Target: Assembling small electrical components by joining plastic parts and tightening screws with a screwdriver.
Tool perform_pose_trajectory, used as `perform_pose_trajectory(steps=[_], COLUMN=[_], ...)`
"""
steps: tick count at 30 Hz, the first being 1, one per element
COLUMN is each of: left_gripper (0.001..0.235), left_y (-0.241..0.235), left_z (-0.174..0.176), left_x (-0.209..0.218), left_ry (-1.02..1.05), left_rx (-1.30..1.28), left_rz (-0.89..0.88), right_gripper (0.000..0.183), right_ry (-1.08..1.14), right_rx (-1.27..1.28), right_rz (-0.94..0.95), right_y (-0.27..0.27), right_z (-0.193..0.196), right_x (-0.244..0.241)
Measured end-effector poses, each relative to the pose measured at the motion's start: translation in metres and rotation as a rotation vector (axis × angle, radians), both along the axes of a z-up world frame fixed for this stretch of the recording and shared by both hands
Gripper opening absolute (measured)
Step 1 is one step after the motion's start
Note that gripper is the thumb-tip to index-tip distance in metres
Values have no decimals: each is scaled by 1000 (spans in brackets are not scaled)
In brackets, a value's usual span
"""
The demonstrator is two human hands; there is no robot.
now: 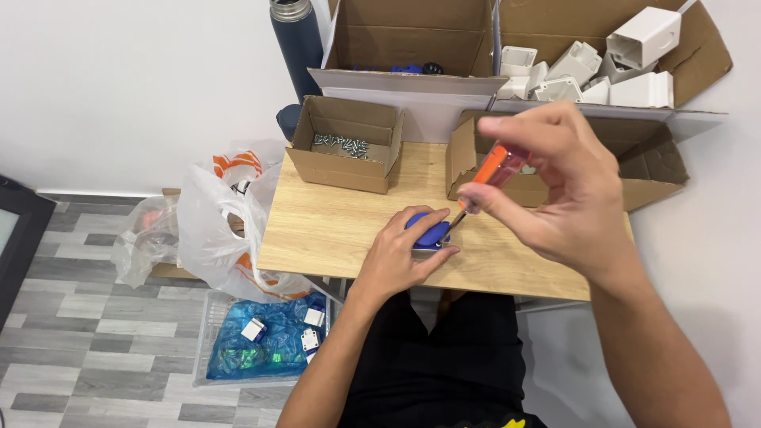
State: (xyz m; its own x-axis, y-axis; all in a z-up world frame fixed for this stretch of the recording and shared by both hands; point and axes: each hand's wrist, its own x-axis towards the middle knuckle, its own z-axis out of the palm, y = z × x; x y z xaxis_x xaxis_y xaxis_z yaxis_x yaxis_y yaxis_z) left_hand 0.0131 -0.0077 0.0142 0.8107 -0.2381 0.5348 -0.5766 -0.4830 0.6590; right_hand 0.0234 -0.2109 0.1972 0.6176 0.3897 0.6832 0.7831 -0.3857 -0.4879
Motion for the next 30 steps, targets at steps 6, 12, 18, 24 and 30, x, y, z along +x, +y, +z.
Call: perform_pose_trajectory(steps=[6,12,18,24,30], left_gripper=[53,53,54,50,52], left_y=[-1,0,-2,-3,-3], left_z=[1,11,6,6,9], left_x=[0,-2,-2,-1,-2], left_ry=[19,23,58,14,16], left_rx=[-5,0,11,-7,-4], left_rz=[1,-15,4,-2,2], right_gripper=[48,54,54,55,54], right_ry=[-199,236,-14,-123,216], right_rx=[-68,28,84,137,-11], right_rz=[-27,264,94,-38,230], right_y=[3,2,4,5,-4], right_z=[-9,29,5,-22,20], right_x=[6,-9,-3,8,-6])
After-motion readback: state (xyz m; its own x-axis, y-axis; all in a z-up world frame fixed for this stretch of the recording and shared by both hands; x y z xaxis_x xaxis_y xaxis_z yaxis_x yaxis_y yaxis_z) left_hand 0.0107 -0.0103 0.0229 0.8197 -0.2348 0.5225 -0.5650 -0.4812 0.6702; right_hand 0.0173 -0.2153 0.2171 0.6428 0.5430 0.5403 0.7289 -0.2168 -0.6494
